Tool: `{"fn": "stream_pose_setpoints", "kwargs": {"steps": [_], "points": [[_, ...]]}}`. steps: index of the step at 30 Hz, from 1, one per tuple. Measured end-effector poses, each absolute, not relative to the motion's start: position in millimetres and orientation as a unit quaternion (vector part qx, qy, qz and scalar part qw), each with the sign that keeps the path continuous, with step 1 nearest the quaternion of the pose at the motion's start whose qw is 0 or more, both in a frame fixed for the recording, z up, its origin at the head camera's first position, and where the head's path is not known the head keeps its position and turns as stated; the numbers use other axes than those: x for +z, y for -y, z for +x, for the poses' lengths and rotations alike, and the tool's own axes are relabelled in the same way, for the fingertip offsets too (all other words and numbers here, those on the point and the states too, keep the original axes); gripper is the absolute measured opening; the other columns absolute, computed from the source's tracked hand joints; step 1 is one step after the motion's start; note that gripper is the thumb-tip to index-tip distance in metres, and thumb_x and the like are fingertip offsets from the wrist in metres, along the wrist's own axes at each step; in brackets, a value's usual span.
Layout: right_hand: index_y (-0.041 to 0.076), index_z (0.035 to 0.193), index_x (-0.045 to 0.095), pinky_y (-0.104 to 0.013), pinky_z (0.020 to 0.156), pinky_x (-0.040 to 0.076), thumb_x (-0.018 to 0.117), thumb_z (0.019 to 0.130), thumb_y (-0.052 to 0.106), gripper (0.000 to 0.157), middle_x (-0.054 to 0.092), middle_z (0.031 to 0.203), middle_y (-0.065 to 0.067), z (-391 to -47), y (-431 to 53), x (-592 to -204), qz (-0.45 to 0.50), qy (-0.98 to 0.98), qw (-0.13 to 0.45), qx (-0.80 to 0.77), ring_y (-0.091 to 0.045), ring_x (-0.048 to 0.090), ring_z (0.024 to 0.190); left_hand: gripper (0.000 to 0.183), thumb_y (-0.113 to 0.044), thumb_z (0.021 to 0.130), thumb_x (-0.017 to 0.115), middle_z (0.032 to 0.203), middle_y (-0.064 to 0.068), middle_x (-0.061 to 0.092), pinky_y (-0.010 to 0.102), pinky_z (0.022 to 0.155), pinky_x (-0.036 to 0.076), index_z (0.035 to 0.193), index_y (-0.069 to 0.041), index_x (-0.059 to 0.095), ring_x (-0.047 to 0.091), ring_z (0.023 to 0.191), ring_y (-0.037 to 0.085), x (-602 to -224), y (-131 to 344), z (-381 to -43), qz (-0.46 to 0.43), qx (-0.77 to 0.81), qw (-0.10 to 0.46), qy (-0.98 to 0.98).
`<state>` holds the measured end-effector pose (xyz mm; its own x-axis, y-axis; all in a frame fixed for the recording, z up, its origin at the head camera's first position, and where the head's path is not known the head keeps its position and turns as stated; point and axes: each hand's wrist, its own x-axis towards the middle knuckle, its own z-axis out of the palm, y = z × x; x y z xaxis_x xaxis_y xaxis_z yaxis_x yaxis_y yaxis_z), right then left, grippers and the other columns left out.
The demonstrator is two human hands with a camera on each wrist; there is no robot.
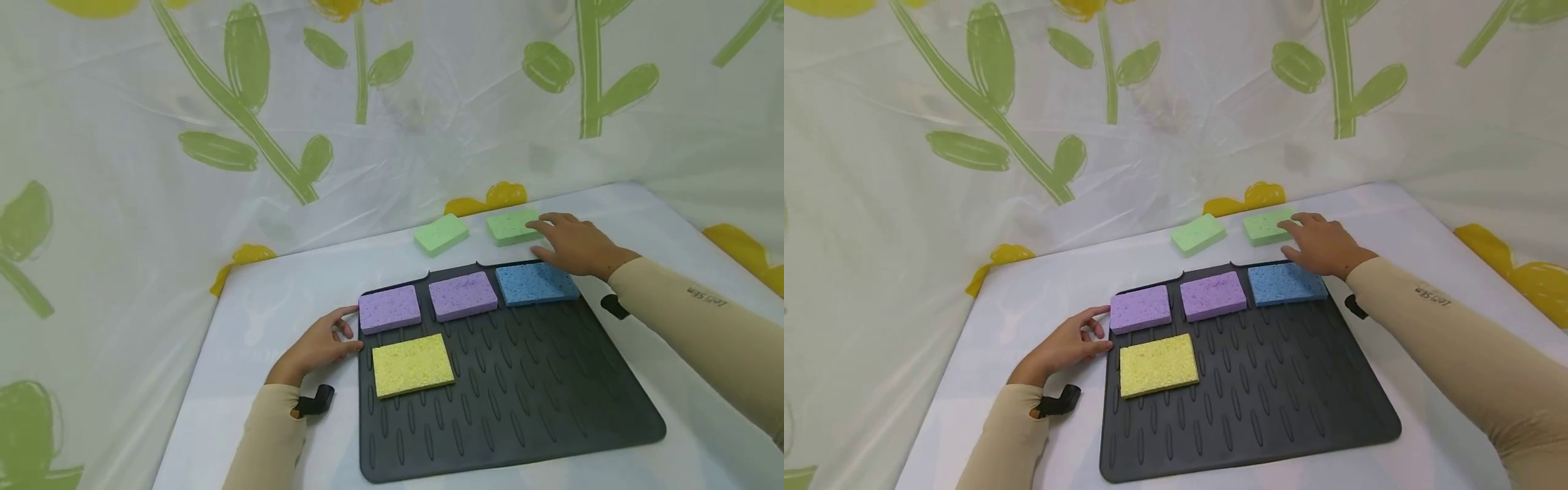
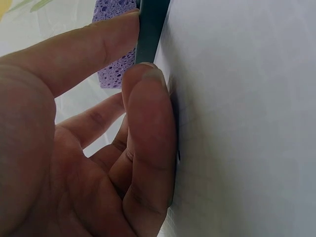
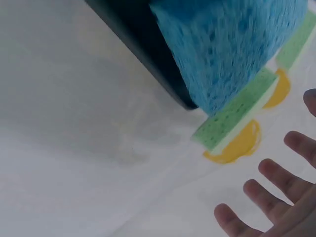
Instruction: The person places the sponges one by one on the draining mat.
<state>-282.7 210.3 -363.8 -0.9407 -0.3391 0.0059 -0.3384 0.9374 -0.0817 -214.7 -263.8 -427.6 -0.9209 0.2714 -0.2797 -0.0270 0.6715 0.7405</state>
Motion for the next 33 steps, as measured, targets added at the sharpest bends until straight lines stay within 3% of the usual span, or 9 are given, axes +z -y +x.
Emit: {"fn": "stream_pose_setpoints", "kwargs": {"steps": [12,26,33], "points": [[0.003,0.151,0.038,-0.076,0.102,0.031,0.055,0.100,0.028,0.060,0.029,0.156,-0.032,-320,-197,-370,-0.159,-0.984,0.074,-0.033,-0.055,0.030,0.140,0.076,-0.017,0.085,0.080,0.102,0.005,0.058,0.027,0.059,0.044,0.152,-0.019,0.042,0.054,0.066,0.014,-430,264,-209,0.059,0.403,0.183,-0.895],[0.001,0.156,0.027,-0.077,0.106,0.024,0.054,0.099,0.029,0.069,0.018,0.160,-0.032,-332,-187,-375,-0.154,-0.978,0.134,-0.033,-0.056,0.017,0.145,0.077,-0.017,0.085,0.080,0.101,0.004,0.058,0.028,0.060,0.043,0.151,-0.022,0.043,0.052,0.066,0.014,-424,264,-212,0.061,0.400,0.186,-0.896],[-0.001,0.156,0.025,-0.077,0.106,0.024,0.054,0.099,0.028,0.070,0.017,0.160,-0.033,-334,-188,-376,-0.148,-0.978,0.144,-0.032,-0.058,0.017,0.144,0.077,-0.017,0.084,0.081,0.100,0.004,0.058,0.028,0.060,0.042,0.151,-0.022,0.044,0.052,0.067,0.014,-426,267,-214,0.064,0.406,0.182,-0.893]]}}
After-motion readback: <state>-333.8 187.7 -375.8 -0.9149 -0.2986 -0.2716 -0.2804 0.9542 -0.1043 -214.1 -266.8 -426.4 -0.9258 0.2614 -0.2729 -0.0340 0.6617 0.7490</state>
